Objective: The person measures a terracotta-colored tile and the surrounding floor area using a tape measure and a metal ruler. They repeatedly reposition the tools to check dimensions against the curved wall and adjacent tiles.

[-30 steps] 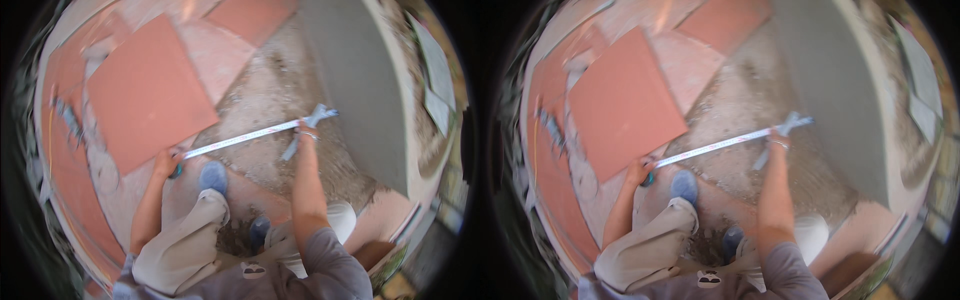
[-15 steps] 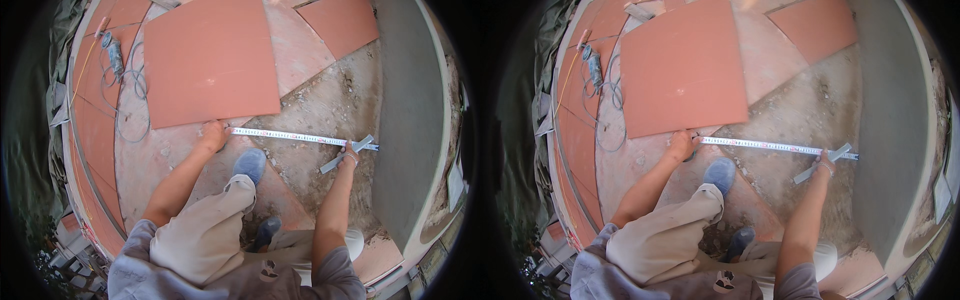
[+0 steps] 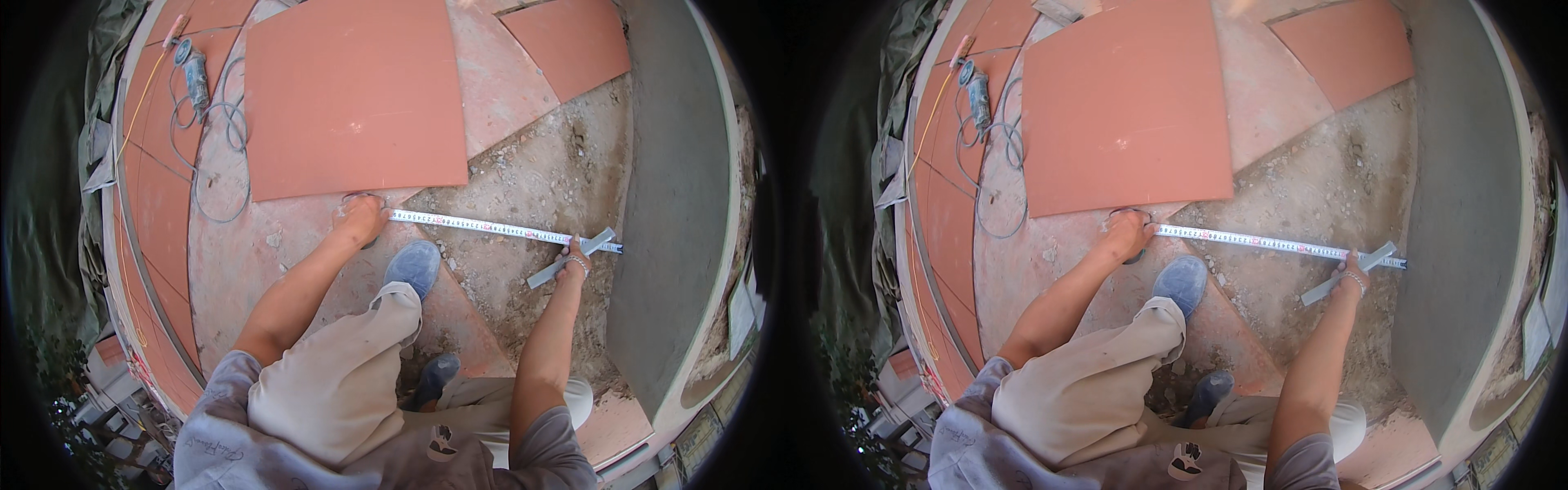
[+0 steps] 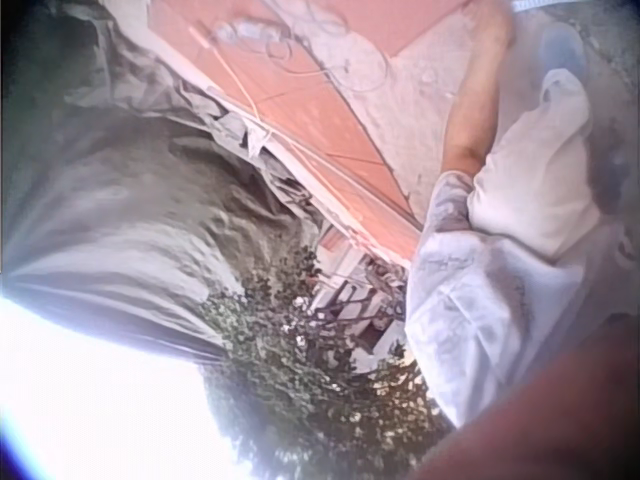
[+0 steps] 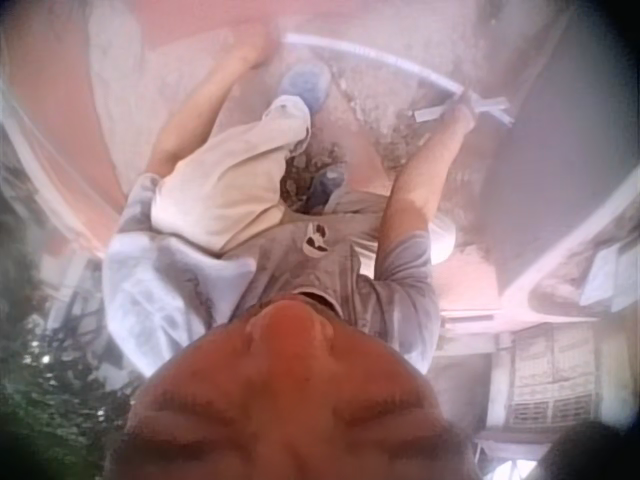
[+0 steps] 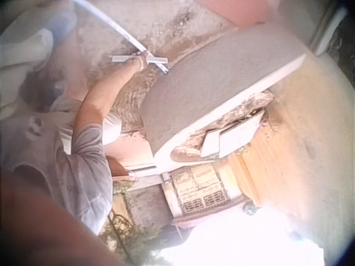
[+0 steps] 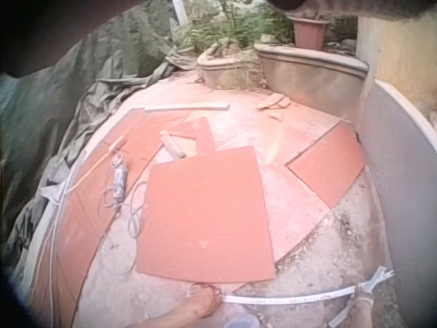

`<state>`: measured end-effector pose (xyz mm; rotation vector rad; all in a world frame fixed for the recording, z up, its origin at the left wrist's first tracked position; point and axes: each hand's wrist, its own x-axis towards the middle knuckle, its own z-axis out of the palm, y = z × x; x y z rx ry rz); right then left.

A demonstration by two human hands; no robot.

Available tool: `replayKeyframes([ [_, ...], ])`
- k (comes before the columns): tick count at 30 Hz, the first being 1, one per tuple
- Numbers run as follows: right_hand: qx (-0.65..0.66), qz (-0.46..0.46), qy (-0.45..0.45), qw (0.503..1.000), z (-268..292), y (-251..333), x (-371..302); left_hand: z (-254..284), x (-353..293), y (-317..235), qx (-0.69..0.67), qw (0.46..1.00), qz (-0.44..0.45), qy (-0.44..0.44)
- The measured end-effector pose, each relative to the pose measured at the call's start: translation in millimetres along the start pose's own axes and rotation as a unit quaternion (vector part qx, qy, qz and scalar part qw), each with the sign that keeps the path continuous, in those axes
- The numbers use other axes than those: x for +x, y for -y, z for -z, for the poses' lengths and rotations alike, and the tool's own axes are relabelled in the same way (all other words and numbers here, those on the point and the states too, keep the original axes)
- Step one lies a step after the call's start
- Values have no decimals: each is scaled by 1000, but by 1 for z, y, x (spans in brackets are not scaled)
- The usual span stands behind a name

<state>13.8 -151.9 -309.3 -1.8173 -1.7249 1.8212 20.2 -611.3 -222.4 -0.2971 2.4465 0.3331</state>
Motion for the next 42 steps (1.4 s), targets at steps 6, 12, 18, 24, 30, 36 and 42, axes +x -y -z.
replayKeyframes([
  [6,-2,-2,2,1000,0,1,-1,-3,3,-2,6,1000,-2,15],
  [12,-4,-7,-3,1000,0,2,-1,6,-2,-11,8,999,23,31],
  [18,3,0,1,1000,-1,2,-3,11,-2,-14,11,999,27,38],
  [24,10,-2,9,1000,-1,2,-3,10,0,-12,3,999,18,36],
  [30,4,5,9,1000,0,2,-4,7,3,-10,1,999,26,41],
  [36,11,5,10,1000,0,2,-3,0,9,-5,-3,1000,2,18],
  [42,16,7,15,1000,-1,3,-5,5,7,-8,-11,1000,2,10],
])
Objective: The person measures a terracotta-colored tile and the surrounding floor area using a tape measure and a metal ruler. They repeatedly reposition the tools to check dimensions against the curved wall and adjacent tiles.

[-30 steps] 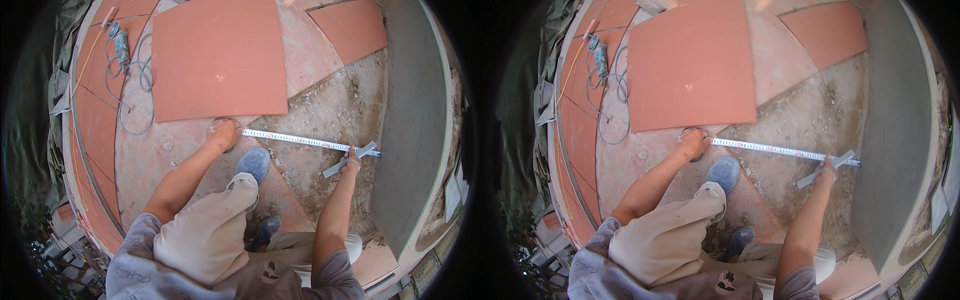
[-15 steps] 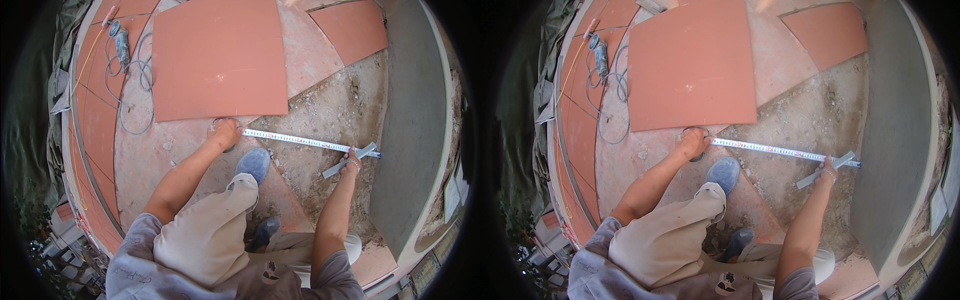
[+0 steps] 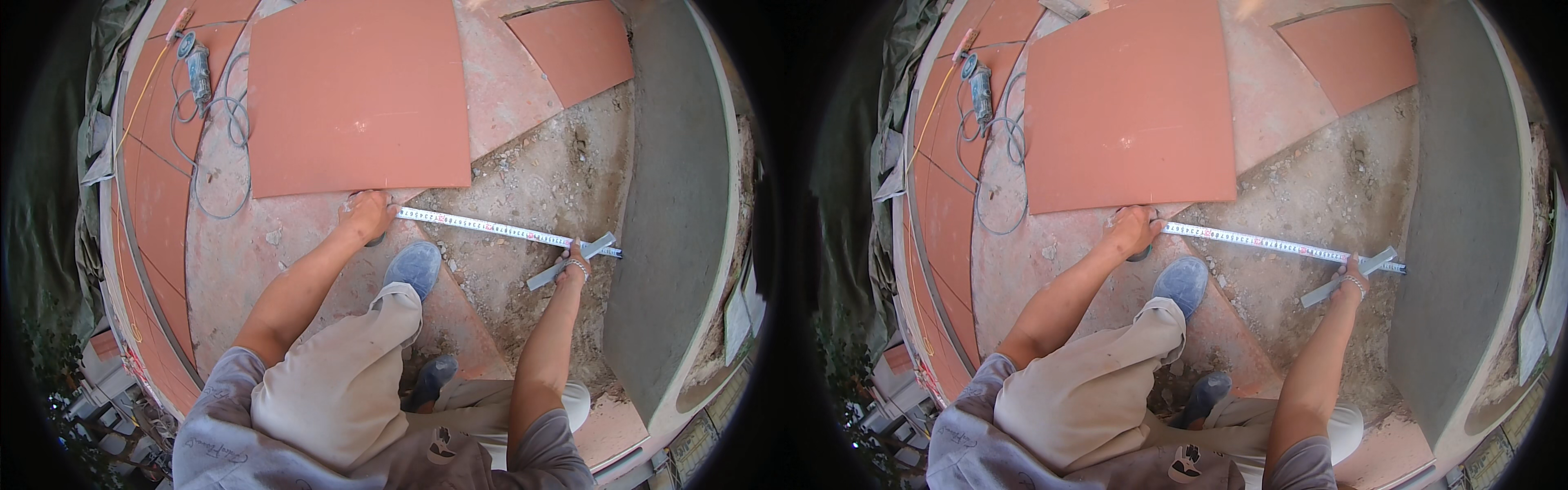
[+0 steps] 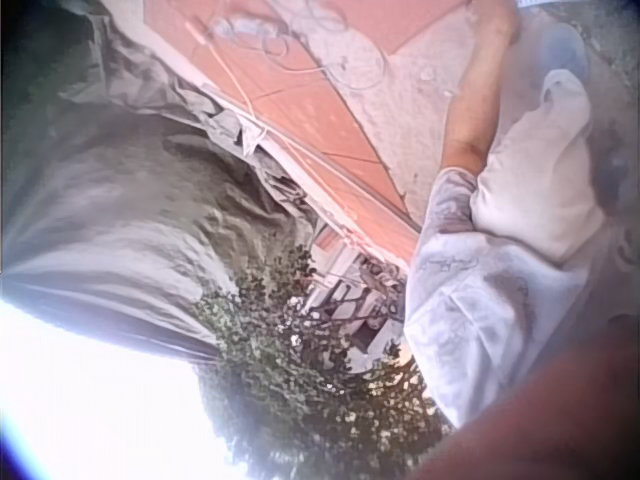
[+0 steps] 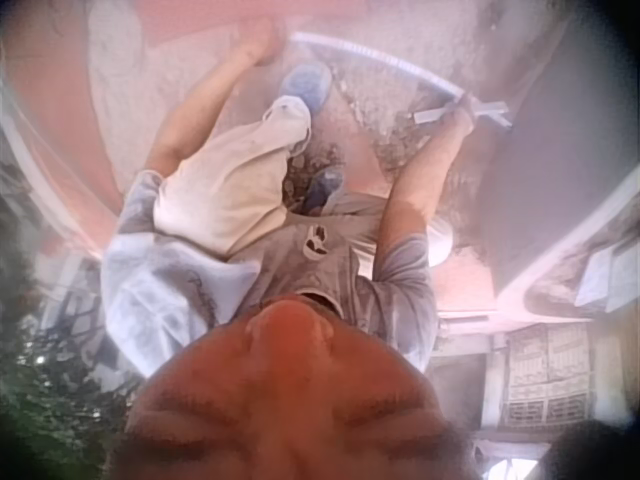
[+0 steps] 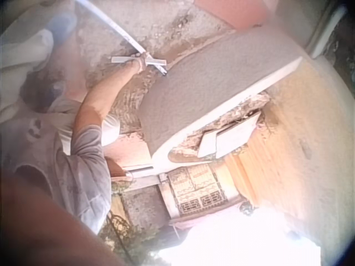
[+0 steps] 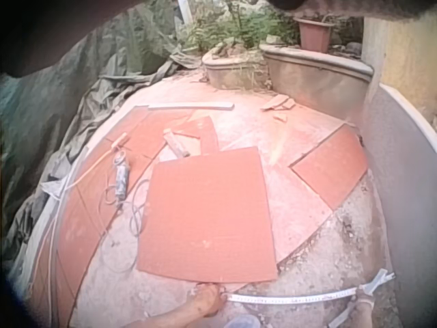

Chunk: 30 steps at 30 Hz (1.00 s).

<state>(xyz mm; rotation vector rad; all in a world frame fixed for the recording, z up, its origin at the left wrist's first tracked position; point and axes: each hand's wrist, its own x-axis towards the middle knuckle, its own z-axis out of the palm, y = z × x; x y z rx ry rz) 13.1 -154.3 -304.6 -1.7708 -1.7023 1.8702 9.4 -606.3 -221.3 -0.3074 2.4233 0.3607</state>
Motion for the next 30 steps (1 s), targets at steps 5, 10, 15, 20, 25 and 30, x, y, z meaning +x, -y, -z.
replayKeyframes([
  [5,7,-4,-4,1000,-1,0,-1,6,-1,-6,-5,1000,8,11],
  [10,7,-5,2,1000,-1,-1,3,1,3,-6,4,1000,4,-2],
  [15,3,-10,2,1000,1,-3,7,-4,5,-4,5,1000,-3,-14],
  [20,6,-3,8,1000,2,-4,9,-3,5,-5,5,1000,-3,-1],
  [25,0,-5,3,1000,1,-4,9,-1,3,-7,11,1000,-5,-4],
  [30,0,-9,2,1000,2,-6,12,0,4,-11,1,1000,1,18],
])
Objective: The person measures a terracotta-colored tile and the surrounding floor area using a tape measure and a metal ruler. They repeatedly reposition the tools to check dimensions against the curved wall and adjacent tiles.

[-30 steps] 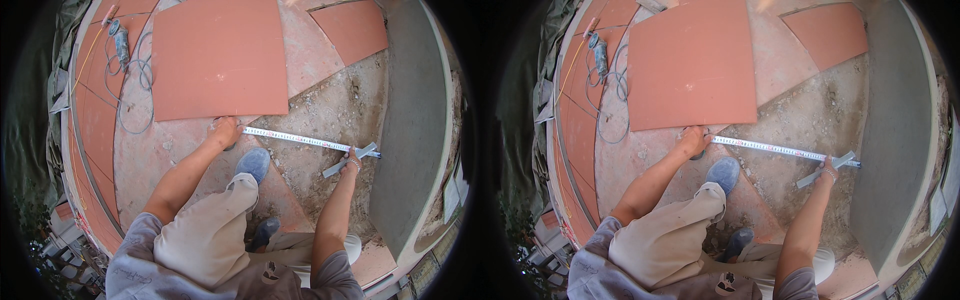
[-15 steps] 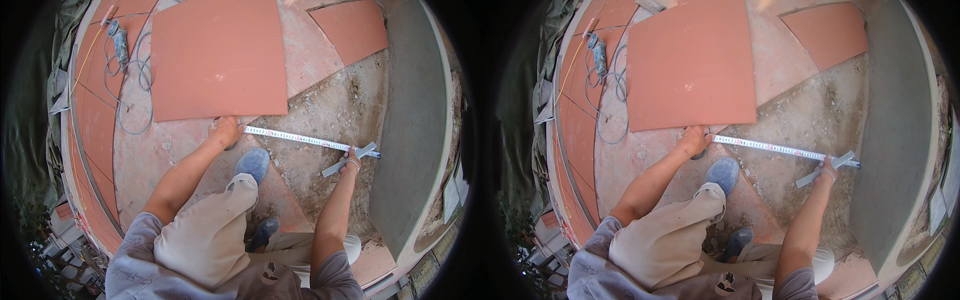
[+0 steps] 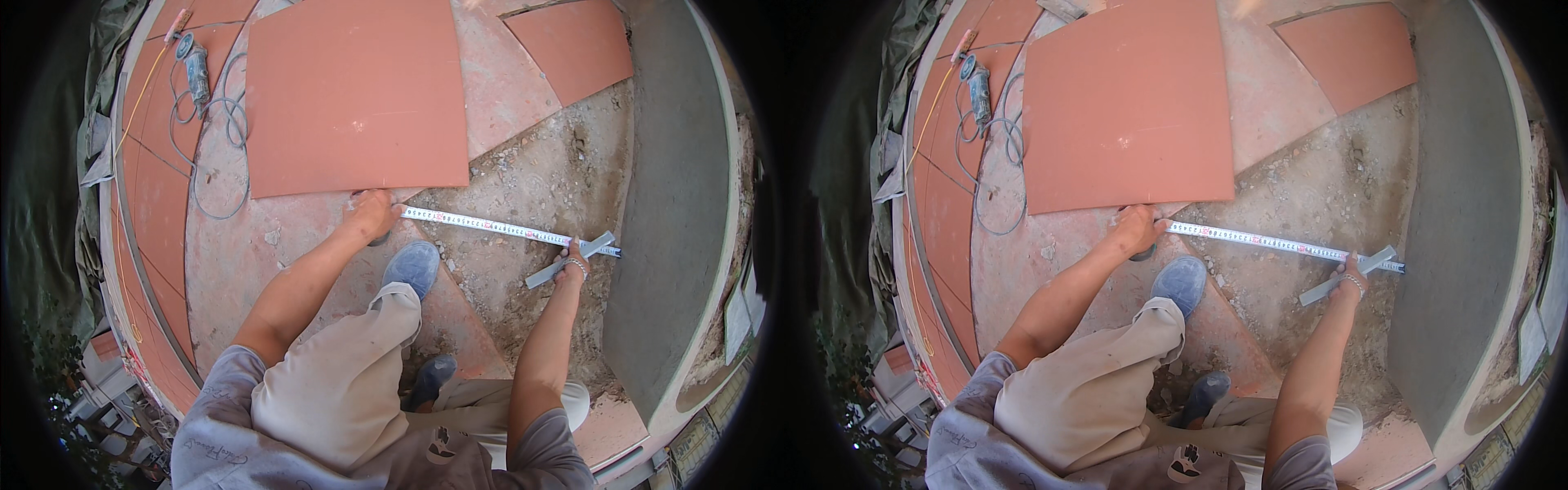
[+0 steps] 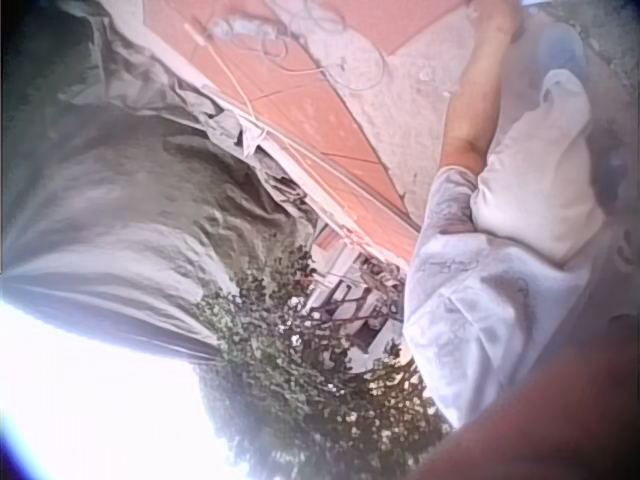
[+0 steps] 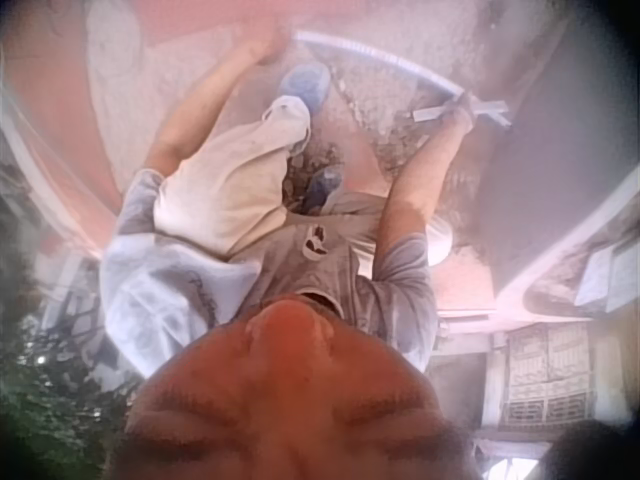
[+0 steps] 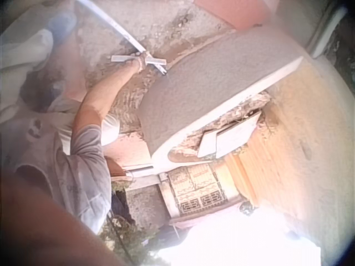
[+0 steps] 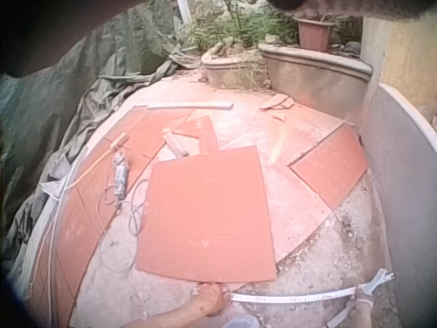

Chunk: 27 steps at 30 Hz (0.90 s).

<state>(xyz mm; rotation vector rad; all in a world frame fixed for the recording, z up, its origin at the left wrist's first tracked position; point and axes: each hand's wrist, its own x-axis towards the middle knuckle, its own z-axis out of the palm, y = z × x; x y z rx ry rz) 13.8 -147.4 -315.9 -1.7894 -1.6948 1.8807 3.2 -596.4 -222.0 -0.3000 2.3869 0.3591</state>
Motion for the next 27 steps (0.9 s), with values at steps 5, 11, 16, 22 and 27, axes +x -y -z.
replayKeyframes([
  [5,5,6,9,1000,2,-1,1,0,-1,-5,-22,1000,-2,4],
  [11,1,0,0,1000,0,2,-3,3,0,-6,-26,1000,-7,9],
  [16,-2,1,0,1000,-1,4,-8,7,-1,-8,-39,999,4,21],
  [22,6,-8,-9,1000,-1,3,-3,-1,3,-2,-51,998,9,30],
  [27,-6,-13,-2,1000,-2,4,-3,-11,8,6,-56,997,-43,-20],
])
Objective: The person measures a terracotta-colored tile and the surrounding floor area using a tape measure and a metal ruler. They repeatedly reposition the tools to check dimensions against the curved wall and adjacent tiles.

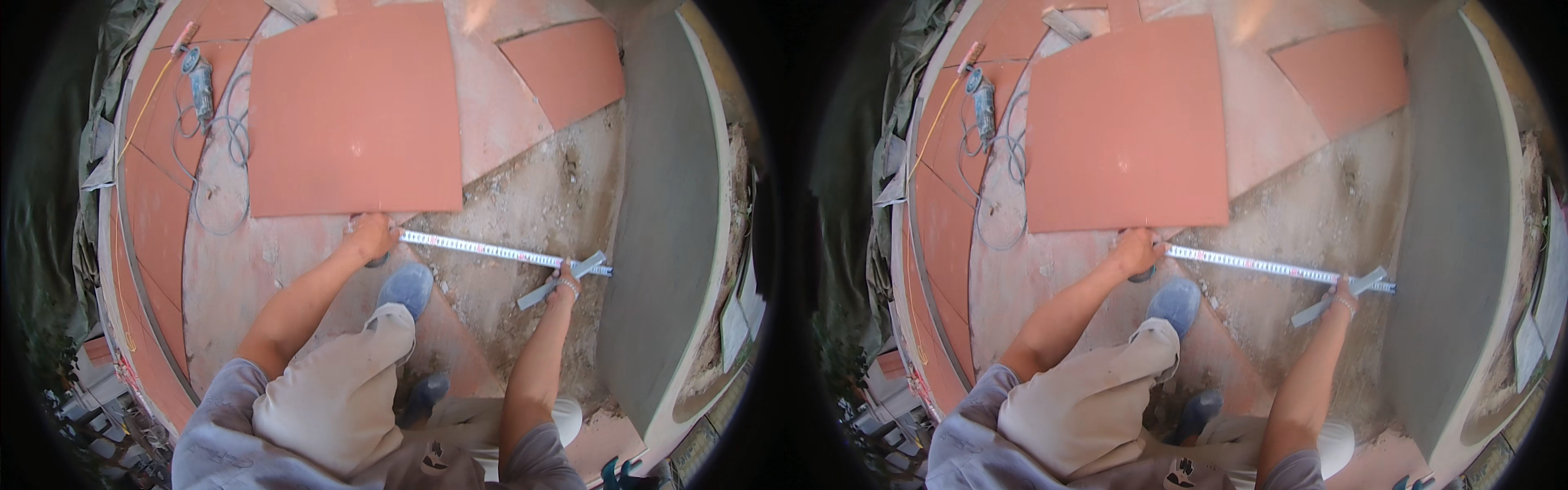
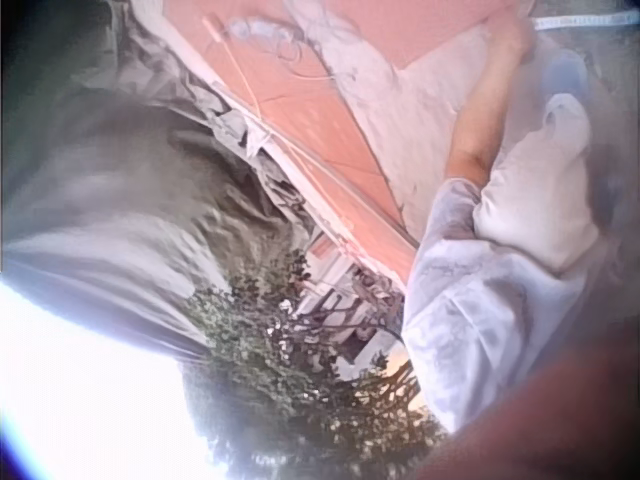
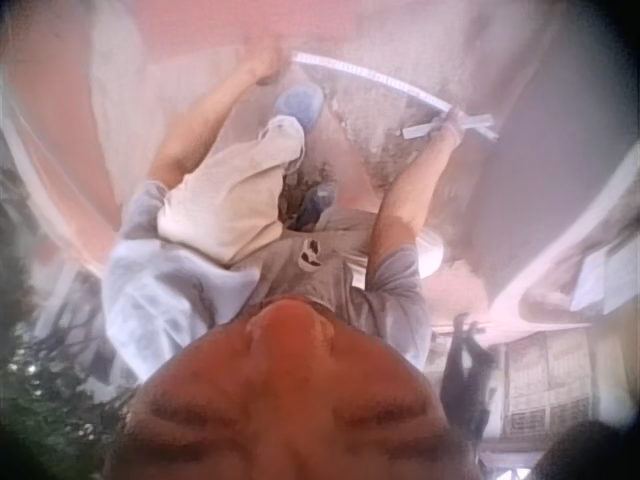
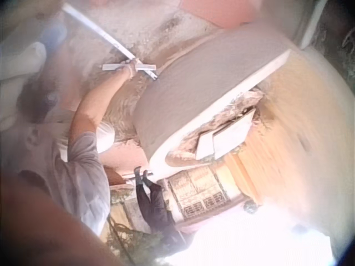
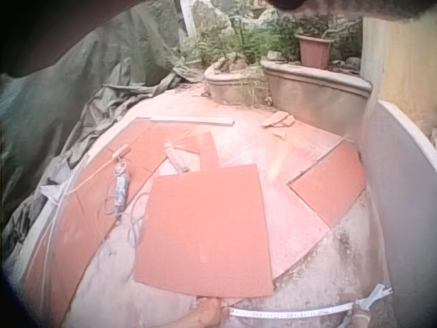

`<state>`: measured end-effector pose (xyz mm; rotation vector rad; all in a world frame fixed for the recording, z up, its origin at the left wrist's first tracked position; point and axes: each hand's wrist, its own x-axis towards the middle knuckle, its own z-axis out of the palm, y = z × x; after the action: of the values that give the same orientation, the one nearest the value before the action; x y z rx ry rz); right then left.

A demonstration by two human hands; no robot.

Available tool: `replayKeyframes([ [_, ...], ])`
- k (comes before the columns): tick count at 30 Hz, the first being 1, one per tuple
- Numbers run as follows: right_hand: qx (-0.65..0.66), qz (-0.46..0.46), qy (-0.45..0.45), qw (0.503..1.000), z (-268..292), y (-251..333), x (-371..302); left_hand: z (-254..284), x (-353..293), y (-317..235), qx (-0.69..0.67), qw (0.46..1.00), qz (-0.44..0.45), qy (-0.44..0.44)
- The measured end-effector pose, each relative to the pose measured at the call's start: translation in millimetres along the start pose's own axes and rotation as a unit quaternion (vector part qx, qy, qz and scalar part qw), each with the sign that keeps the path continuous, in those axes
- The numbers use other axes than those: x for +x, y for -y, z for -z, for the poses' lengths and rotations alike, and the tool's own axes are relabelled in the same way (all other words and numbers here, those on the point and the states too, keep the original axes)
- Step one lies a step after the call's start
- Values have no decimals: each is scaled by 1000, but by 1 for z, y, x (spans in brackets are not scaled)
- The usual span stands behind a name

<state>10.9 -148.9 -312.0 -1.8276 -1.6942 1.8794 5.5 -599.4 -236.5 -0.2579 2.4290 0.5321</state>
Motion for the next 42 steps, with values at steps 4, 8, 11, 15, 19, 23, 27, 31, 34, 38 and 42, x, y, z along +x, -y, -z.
replayKeyframes([
  [4,25,17,5,1000,-7,10,-17,6,-7,5,-14,999,-37,-18],
  [8,47,42,41,997,-26,20,-34,18,-23,22,-62,993,-82,-59],
  [11,63,78,90,991,-52,24,-47,46,-35,47,-59,994,-82,-48],
  [15,84,82,158,980,-116,30,-88,112,-88,76,-33,992,-43,-116],
  [19,176,30,323,929,-174,38,-176,202,-170,81,19,976,32,-213],
  [23,217,-24,394,893,-200,60,-264,290,-283,57,108,945,72,-301],
  [27,298,-89,405,860,-208,80,-310,354,-386,9,169,904,42,-390],
  [31,318,-149,424,835,-216,64,-324,391,-450,-26,253,888,54,-381],
  [34,335,-148,396,842,-222,52,-309,396,-453,-23,265,881,9,-392],
  [38,349,-138,333,865,-211,59,-257,376,-409,24,227,910,10,-346],
  [42,337,-34,238,910,-182,70,-201,324,-312,96,81,952,-21,-294],
])
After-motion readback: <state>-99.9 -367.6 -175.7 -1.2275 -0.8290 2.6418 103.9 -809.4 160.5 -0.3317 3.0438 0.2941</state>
